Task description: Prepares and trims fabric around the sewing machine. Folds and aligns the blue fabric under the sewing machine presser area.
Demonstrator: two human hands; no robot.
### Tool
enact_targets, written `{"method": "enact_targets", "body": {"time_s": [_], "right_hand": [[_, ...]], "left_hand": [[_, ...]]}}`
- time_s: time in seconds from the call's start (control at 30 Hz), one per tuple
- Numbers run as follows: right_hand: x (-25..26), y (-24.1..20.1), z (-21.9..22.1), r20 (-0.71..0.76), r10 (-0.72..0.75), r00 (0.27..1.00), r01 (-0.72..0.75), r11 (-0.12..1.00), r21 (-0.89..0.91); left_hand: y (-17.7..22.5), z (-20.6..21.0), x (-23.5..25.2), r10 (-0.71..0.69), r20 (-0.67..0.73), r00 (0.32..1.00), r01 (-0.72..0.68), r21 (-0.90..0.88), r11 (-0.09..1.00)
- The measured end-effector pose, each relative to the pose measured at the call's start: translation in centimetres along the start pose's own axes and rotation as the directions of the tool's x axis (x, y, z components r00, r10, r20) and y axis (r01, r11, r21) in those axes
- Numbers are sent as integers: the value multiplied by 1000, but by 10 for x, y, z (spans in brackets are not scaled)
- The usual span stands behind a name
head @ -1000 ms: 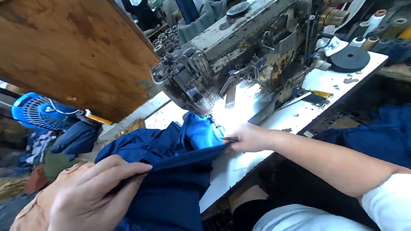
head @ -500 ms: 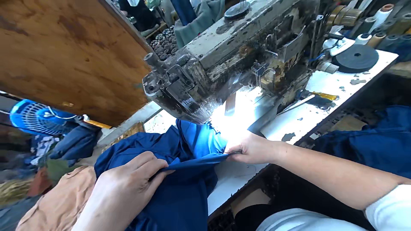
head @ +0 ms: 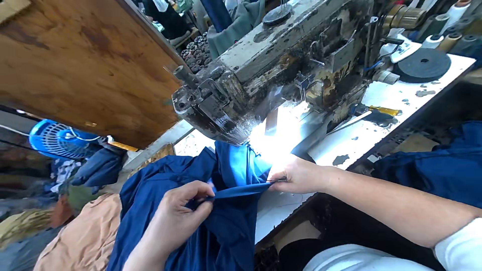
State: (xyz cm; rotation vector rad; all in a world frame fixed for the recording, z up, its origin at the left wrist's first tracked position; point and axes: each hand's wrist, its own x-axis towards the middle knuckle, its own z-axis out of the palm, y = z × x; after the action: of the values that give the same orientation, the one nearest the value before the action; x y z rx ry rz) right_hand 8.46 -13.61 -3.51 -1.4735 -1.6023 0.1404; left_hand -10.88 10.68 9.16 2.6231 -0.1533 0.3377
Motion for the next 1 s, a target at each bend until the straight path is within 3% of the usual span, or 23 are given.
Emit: {"method": "enact_targets", "body": {"time_s": [0.07, 0.13, 0.23, 0.37, 0.63, 0.77, 0.83, 0.9, 1.0], "right_hand": [[0, 2, 1, -11, -15, 1000, 15, 1000, 10], [0, 1, -1, -11, -3, 1000, 3, 1000, 16], [2, -2, -2, 8, 41, 999, -41, 999, 0], [3, -3, -1, 1, 44, 999, -44, 999, 14], [-1, -3, 2, -23, 61, 998, -59, 995, 77], [0, -4, -3, -6, 109, 994, -107, 987, 116], [1, -4, -5, 12, 136, 991, -136, 983, 124], [2, -4, -7, 29, 161, 986, -164, 977, 134], [2, -5, -8, 43, 178, 983, -182, 975, 129]], "left_hand": [[6, 7, 4, 68, 27, 997, -63, -133, 989], [9, 3, 8, 128, 64, 990, -130, 27, 991], [11, -4, 12, 155, 92, 984, -179, 389, 904], [12, 1, 18, 181, 113, 977, -213, 507, 835], [-7, 7, 25, 151, 47, 987, -155, 487, 859], [2, 13, 29, 143, 43, 989, -148, 176, 973], [19, 17, 32, 202, 75, 976, -207, 56, 977], [37, 21, 34, 269, 111, 957, -281, 114, 953], [50, 22, 41, 286, 186, 940, -339, 413, 846]]}}
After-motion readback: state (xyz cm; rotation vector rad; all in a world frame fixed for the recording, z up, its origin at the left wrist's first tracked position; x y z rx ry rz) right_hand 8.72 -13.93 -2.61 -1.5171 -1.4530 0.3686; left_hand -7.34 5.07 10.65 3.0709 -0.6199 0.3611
